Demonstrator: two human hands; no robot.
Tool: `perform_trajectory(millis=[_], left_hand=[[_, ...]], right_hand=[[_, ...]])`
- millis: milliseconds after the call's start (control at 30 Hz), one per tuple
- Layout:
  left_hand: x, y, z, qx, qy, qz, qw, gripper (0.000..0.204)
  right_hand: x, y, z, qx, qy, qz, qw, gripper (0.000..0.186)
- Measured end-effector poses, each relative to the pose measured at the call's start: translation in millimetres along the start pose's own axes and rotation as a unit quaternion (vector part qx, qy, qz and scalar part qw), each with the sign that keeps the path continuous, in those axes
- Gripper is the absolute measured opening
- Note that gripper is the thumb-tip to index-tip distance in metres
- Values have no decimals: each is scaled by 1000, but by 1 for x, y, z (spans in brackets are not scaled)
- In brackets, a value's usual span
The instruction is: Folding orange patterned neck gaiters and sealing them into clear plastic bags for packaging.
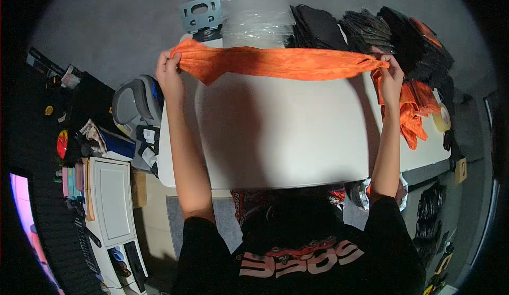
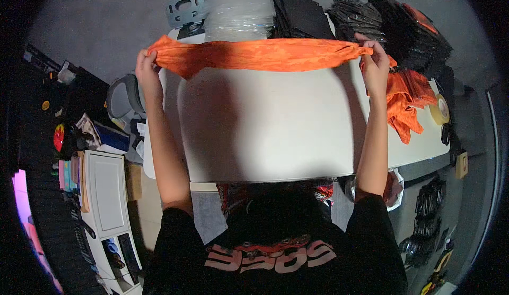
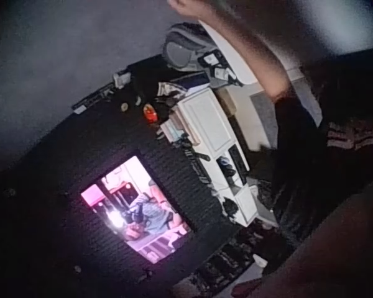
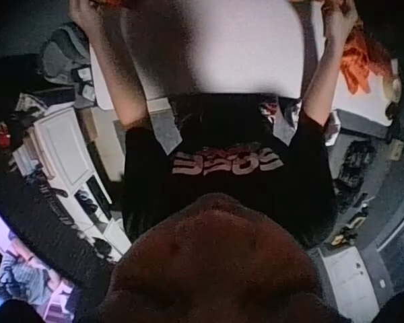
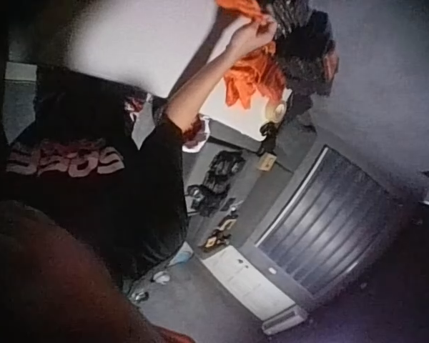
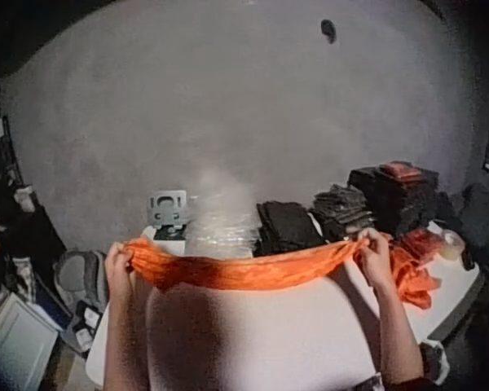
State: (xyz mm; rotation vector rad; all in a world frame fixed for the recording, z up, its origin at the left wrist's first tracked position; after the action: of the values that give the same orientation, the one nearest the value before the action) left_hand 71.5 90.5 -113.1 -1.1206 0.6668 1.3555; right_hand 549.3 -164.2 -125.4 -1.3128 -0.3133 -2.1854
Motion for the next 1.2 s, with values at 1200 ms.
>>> perform_trajectory(millis=[1200], left_hand=[[0, 4, -4, 172, -11, -2, 985, 27]], right_hand=[[-15, 20, 8, 34, -24, -28, 999, 21]])
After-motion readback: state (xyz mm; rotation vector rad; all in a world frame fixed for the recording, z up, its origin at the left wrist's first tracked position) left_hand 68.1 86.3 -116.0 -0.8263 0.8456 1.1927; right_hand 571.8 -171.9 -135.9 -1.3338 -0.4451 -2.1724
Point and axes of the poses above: each hand's wrist, its own z-axis towards the middle knuckle, its own y-axis out of the back of the hand, x = y × z, the point moved 1 cm from there along z, towards the middle knuckle, and after that the axes turned 13 degrees about -x, right-handed, at the moved point
